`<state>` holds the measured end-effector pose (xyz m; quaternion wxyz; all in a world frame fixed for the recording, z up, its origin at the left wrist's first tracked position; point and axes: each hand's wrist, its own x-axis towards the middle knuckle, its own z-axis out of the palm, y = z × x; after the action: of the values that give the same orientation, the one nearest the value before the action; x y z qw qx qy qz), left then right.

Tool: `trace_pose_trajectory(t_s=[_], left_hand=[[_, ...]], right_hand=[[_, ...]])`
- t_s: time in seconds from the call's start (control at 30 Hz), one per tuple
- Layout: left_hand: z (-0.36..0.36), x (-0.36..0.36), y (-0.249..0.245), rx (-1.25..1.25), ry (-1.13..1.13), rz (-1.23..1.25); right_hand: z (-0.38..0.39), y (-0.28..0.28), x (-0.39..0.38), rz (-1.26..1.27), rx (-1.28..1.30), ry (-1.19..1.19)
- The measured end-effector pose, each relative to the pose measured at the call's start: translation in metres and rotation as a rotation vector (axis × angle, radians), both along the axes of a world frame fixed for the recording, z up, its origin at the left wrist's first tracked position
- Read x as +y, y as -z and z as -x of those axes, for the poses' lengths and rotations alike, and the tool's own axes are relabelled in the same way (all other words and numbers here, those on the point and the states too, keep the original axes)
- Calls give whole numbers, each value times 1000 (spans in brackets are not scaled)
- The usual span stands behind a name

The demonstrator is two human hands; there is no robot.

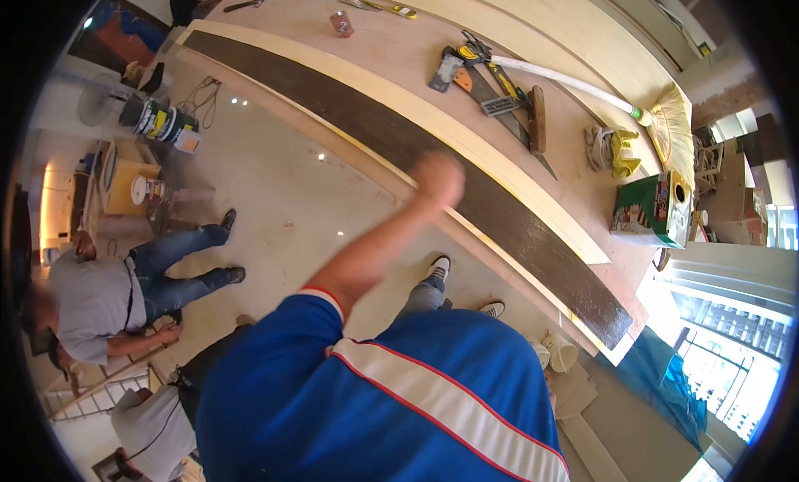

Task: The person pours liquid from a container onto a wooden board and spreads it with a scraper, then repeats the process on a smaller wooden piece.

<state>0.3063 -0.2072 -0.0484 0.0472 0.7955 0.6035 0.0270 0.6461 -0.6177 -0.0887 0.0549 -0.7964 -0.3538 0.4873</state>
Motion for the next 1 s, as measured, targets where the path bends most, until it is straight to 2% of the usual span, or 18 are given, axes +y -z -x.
trace_pose_trajectory(t_s=[0.13,0.17,0.23,0.3,0.33,0.37,0.4,0.43,0.47,0.5,0.53,0.6,0.63,0.67,0.77,0.83,0.87,1.0], left_hand=[[-104,-69,-10,-404,509,271],[-117,-76,-5,-560,467,357],[-103,-57,-12,-581,427,395],[-61,-20,-16,-522,358,407],[-32,9,21,-490,294,346],[6,45,39,-570,127,472],[56,82,49,-469,128,456],[109,105,39,-604,-17,537],[160,131,55,-720,-120,444],[211,164,79,-556,-207,352],[244,179,58,-227,-279,208],[299,201,34,-149,-400,78],[305,197,5,-223,-510,18],[314,200,-7,-115,-561,-54],[331,206,-14,-18,-541,-65],[324,197,-11,-42,-496,-12],[322,200,17,-109,-483,-29],[209,150,2,-8,-381,52]], right_hand=[[7,-4,9,23,-12,-7],[9,-5,11,28,-16,-6],[10,-5,16,37,-21,-5],[13,-4,17,47,-24,3],[13,-5,18,51,-27,8],[14,-5,18,56,-30,13],[14,-6,17,63,-33,18],[15,-6,17,68,-34,25],[16,-7,17,77,-38,27],[17,-8,17,80,-38,30],[17,-9,19,86,-38,33],[18,-12,18,96,-42,37],[18,-13,17,102,-46,36],[18,-15,17,107,-44,36],[19,-16,17,121,-49,39],[18,-18,17,128,-51,37],[19,-18,18,133,-50,36],[19,-21,25,137,-47,21]])
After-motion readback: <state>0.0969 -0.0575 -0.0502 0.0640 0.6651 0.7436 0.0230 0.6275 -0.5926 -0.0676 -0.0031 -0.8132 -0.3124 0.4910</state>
